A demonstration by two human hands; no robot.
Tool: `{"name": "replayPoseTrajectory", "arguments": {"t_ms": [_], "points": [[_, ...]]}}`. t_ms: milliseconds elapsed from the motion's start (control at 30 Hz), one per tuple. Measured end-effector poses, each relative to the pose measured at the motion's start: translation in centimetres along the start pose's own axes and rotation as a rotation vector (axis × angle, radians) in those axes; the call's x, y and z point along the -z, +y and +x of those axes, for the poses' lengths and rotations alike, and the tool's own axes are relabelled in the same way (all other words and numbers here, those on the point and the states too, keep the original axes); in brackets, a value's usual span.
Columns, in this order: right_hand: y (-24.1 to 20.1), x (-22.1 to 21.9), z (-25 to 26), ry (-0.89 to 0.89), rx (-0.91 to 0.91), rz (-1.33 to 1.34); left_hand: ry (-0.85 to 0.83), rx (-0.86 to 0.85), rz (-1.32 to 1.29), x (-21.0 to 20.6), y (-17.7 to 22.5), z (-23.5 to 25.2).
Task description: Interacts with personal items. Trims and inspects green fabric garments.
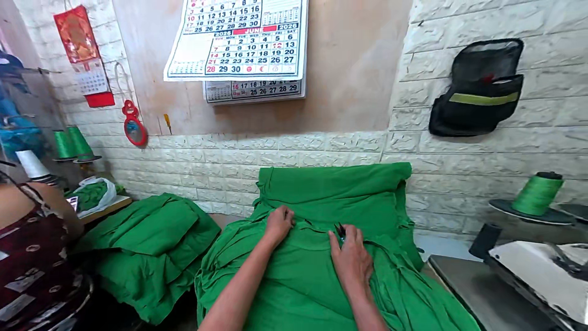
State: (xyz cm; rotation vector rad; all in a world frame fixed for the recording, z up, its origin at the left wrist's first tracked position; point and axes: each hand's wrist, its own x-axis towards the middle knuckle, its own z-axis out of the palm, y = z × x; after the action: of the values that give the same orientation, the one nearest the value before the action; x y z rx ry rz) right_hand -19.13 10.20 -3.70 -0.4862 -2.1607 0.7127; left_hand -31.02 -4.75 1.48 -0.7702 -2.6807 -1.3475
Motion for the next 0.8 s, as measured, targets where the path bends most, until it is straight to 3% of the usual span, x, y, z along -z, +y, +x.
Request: {"name": "replayPoseTrajectory", "arguments": {"t_ms": [133,267,400,467,533,600,667,700,800], "points": [[0.1,-0.3,-0.1,0.017,0.01,0.008,0.044,-0.019,-0.087,0.7,-0.1,-0.4],[0.0,0.2,-0.2,-0.005,0.002,0.078,0.175,-0.133,0.008,1.5,-0.4,-2.4],[0.8,-0.1,-0.4,0.212,0.184,0.322,0.342,-0.255,-0.06,1.6,-1.3,-9.0],[1.1,-0.2,-0.3,0.339,0.321,0.464,0.31,-0.237,-0.098,1.3,-1.9,-13.7],[0.4,1.1,-0.3,0.329,0.39,0.641,0.188,-0.197,-0.084,1.2,-3.5,-18.4],[-0.4,3.3,-0.9,0.135,0.416,0.745,0.02,-0.189,0.006,1.5,-5.7,-22.2],[-1.1,5.5,-2.5,-0.195,0.4,0.675,-0.125,-0.131,0.142,1.9,-7.4,-24.8],[-1.5,6.4,-3.8,-0.388,0.377,0.601,-0.146,-0.103,0.18,1.7,-8.2,-25.6],[-1.9,7.4,-9.0,-0.9,0.358,0.282,0.0,-0.111,0.166,0.9,-9.2,-26.5]]}}
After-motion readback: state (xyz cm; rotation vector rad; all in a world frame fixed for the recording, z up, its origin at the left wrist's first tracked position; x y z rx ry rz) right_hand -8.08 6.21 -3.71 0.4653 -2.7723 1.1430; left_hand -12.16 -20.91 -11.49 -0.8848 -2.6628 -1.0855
